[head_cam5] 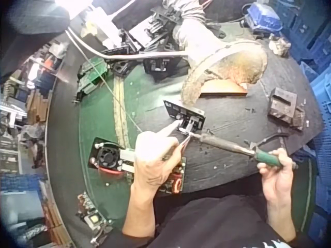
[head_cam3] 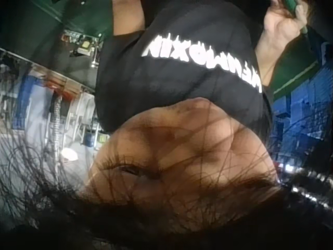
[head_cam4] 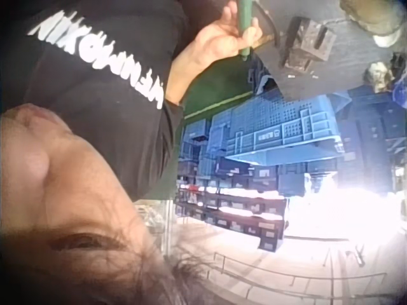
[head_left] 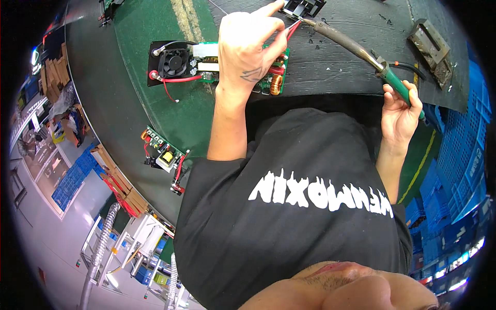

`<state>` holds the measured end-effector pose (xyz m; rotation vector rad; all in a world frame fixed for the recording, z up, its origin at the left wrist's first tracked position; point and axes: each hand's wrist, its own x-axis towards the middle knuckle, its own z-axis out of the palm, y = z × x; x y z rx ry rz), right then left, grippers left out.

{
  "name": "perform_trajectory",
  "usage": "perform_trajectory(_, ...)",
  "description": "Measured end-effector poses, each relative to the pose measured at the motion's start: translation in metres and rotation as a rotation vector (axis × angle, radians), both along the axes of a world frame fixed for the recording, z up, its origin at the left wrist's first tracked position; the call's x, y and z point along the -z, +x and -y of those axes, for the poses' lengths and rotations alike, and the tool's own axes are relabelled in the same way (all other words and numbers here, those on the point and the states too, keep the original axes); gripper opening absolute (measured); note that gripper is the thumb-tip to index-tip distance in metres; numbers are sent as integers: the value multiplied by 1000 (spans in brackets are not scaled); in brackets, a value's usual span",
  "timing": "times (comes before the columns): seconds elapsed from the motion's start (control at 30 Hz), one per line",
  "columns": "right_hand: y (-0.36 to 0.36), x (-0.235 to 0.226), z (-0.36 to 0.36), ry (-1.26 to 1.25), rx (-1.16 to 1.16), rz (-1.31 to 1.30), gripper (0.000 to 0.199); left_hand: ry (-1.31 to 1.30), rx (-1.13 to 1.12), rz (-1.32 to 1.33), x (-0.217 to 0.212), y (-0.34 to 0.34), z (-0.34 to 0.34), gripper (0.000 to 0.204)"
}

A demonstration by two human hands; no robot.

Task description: Soldering electronic components onto a printed circuit board at a workbench.

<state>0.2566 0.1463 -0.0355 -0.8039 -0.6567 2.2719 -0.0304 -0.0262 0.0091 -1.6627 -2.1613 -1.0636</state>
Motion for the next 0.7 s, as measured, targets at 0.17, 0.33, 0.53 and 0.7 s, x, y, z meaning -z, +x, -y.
perform_trajectory(0.17, 0, -1, 0, 11, -6, -6, 28, -125, -28, 4, -19, 7, -3, 13)
perform_trajectory(0.33, 0, 2, 0, 4, 3, 4, 28, -104, -26, -40, -17, 9, -5, 14)
perform_trajectory(0.53, 0, 2, 1, 6, 10, 1, 28, -111, -42, -18, -16, 9, -2, 13)
perform_trajectory(0.7, -1, 0, 1, 2, 11, 6, 28, 3, -22, 2, -2, 3, 0, 12)
